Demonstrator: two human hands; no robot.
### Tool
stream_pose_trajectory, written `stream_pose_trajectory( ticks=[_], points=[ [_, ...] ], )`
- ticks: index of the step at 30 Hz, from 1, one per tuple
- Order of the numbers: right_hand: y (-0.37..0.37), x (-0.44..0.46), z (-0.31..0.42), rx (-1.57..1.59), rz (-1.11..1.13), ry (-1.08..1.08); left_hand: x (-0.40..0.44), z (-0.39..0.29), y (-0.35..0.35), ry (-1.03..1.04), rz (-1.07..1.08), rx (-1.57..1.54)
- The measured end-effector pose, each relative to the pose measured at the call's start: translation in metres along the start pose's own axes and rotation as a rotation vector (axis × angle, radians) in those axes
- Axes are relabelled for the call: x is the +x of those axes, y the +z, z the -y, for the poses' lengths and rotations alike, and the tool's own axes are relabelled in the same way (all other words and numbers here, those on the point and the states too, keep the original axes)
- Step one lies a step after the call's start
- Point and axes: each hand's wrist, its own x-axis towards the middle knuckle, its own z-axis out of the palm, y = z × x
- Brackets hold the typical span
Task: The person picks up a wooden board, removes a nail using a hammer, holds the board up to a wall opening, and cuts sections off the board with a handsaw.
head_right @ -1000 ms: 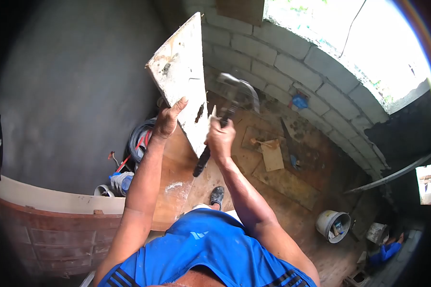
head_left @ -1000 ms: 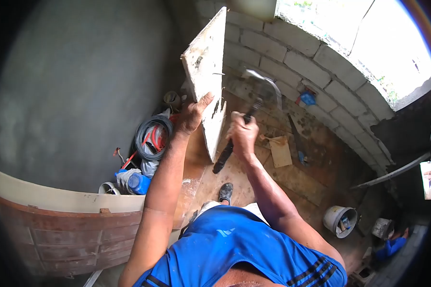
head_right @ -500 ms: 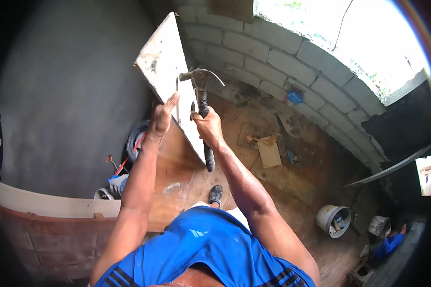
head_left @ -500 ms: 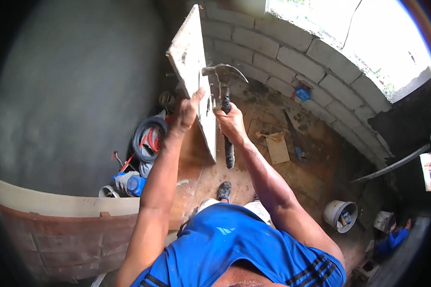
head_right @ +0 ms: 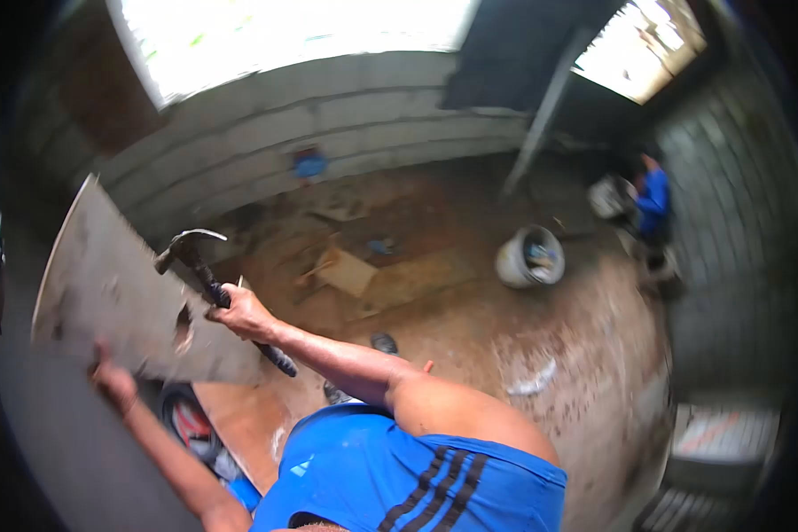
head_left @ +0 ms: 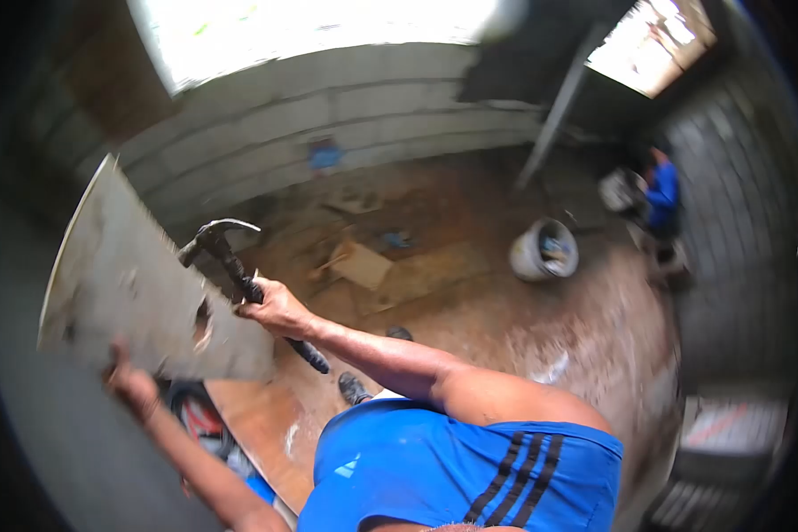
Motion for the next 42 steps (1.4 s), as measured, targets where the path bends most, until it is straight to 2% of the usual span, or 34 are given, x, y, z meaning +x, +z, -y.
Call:
stream_pose_trajectory(
  ticks=[1, 3, 5, 7, 8, 9, 11, 12, 13, 15, 17, 18, 19, 22, 25, 27, 29, 30, 31, 32, 33, 34, 35, 37, 38, 39, 41, 42],
  points=[
    [-0.003, -0.009, 0.006, -0.05, -0.052, -0.056, 0.016, 0.001, -0.026, 0.06, 0.084, -0.091],
    [-0.009, -0.016, 0.014, 0.037, -0.106, -0.083, 0.028, -0.005, -0.047, 0.056, 0.061, -0.45],
    [-0.019, -0.028, 0.028, 0.135, -0.109, -0.176, 0.05, 0.05, -0.054, 0.054, 0.103, -0.548],
    [-0.044, -0.036, 0.049, 0.161, -0.078, -0.291, 0.067, 0.032, 0.0, 0.069, 0.152, -0.627],
    [-0.047, -0.033, 0.048, 0.153, -0.082, -0.432, 0.064, -0.002, 0.052, 0.039, 0.638, -0.926],
    [-0.054, -0.059, 0.09, 0.315, 0.066, -0.075, 0.066, -0.024, 0.088, 0.0, 1.137, -1.205],
    [-0.058, -0.067, 0.09, 0.148, 0.094, -0.185, 0.106, -0.005, 0.14, 0.166, 1.51, -1.099],
    [-0.056, -0.071, 0.085, 0.163, 0.112, -0.246, 0.11, 0.021, 0.17, -0.249, 1.719, -1.384],
    [-0.057, -0.077, 0.081, 0.176, 0.132, -0.309, 0.098, 0.02, 0.191, -0.306, 1.684, -1.422],
    [-0.059, -0.096, 0.099, 0.273, 0.192, -0.065, 0.052, -0.001, 0.214, -0.22, 1.417, -1.328],
    [-0.052, -0.089, 0.074, 0.176, 0.144, -0.26, -0.009, -0.032, 0.217, -0.094, 1.084, -1.095],
    [-0.046, -0.088, 0.063, 0.136, 0.067, -0.27, -0.037, -0.045, 0.214, -0.063, 0.958, -0.985],
    [-0.038, -0.085, 0.054, 0.108, -0.026, -0.405, -0.057, -0.059, 0.211, -0.042, 0.863, -0.885],
    [-0.029, -0.103, 0.084, 0.161, -0.107, -0.029, -0.098, -0.091, 0.175, -0.051, 0.704, -0.769],
    [-0.015, -0.078, 0.062, 0.014, -0.246, -0.309, -0.137, -0.123, 0.135, -0.149, 0.584, -0.93],
    [-0.011, -0.065, 0.059, 0.067, -0.181, -0.252, -0.158, -0.132, 0.122, -0.192, 0.514, -1.011],
    [-0.009, -0.055, 0.052, -0.049, -0.19, -0.194, -0.143, -0.043, 0.086, 0.206, 0.739, -0.544],
    [0.001, -0.032, 0.013, -0.046, -0.234, -0.297, -0.145, 0.004, 0.047, 0.501, 0.736, 0.324],
    [-0.018, -0.047, 0.04, -0.216, -0.213, -0.298, -0.159, -0.081, 0.094, 0.917, 0.437, 0.851],
    [-0.033, -0.061, 0.07, -0.245, -0.167, -0.266, -0.163, -0.065, 0.089, 0.088, 0.455, 0.474],
    [-0.044, -0.054, 0.062, -0.302, -0.204, -0.478, -0.146, -0.072, 0.094, 0.702, 0.395, 0.773],
    [-0.059, -0.058, 0.071, -0.344, -0.15, -0.37, -0.14, -0.103, 0.11, 0.309, 0.317, 0.301],
    [-0.078, -0.056, 0.069, -0.473, -0.172, -0.496, -0.139, -0.13, 0.13, -0.045, 0.209, -0.208],
    [-0.125, -0.068, 0.085, -0.666, -0.115, -0.32, -0.142, -0.135, 0.133, -0.004, 0.215, -0.34],
    [-0.14, -0.074, 0.104, -0.821, -0.053, -0.188, -0.14, -0.134, 0.127, 0.002, 0.245, -0.3],
    [-0.147, -0.076, 0.113, -1.033, -0.018, -0.235, -0.137, -0.129, 0.123, 0.003, 0.239, -0.309],
    [-0.148, -0.079, 0.127, -1.312, 0.069, -0.14, -0.135, -0.128, 0.124, 0.07, 0.252, -0.282],
    [-0.134, -0.076, 0.123, -1.336, 0.045, -0.134, -0.134, -0.127, 0.115, 0.079, 0.239, -0.237]
  ],
)
